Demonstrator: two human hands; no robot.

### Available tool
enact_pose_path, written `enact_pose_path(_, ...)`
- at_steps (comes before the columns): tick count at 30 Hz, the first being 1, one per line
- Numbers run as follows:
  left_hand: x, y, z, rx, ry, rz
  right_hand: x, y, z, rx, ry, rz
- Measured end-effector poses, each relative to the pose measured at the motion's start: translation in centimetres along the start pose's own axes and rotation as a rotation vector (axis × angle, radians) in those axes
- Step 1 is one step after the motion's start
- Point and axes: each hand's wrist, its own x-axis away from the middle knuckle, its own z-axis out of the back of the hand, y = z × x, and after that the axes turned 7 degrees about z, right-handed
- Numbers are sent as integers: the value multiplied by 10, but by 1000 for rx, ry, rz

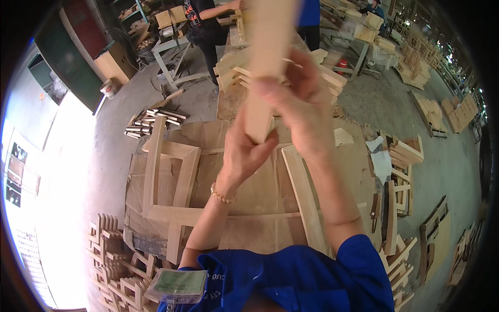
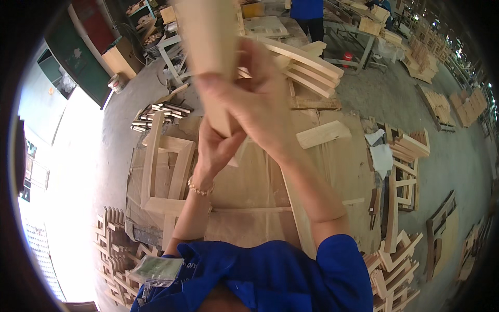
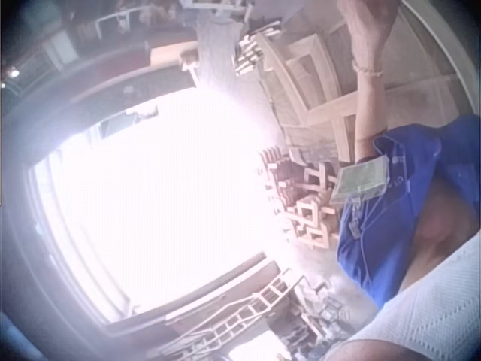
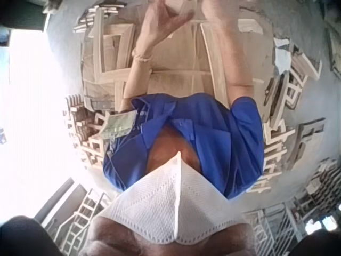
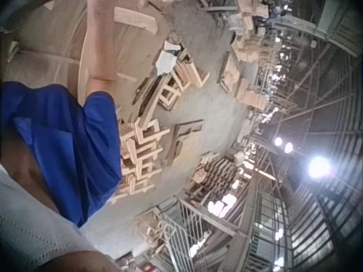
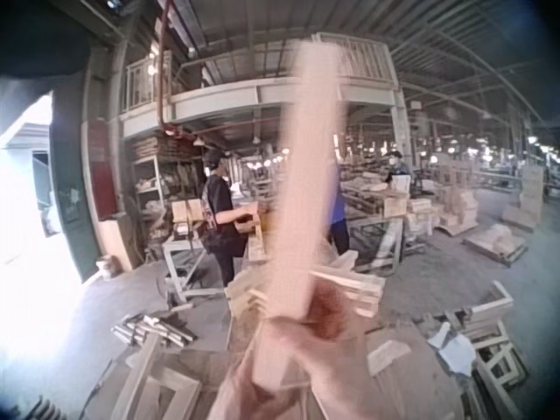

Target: The person assembles wooden frames by joining two L-shaped pieces at right angles to form square frames. They repeatedly pick up pieces, align them, and place the completed frames into a growing stack on the floor.

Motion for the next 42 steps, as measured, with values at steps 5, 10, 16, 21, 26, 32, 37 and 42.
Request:
enact_pose_path(5,0,2,3,644,164,-37,1,-24,27,222,-269,-230)
enact_pose_path(10,4,-9,33,936,217,224,73,-24,86,672,-405,-145)
enact_pose_path(16,9,-13,31,988,277,315,118,-12,70,1000,-353,19)
enact_pose_path(21,9,-14,29,1047,267,327,131,-3,73,1011,-377,47)
enact_pose_path(26,11,-21,38,1116,296,316,147,-17,63,987,-456,-41)
enact_pose_path(32,10,-16,29,1074,333,229,168,-24,75,771,-529,-138)
enact_pose_path(37,8,-14,13,914,28,20,178,-49,102,559,-18,-392)
enact_pose_path(42,15,6,-40,414,-187,66,202,-76,136,555,335,-428)
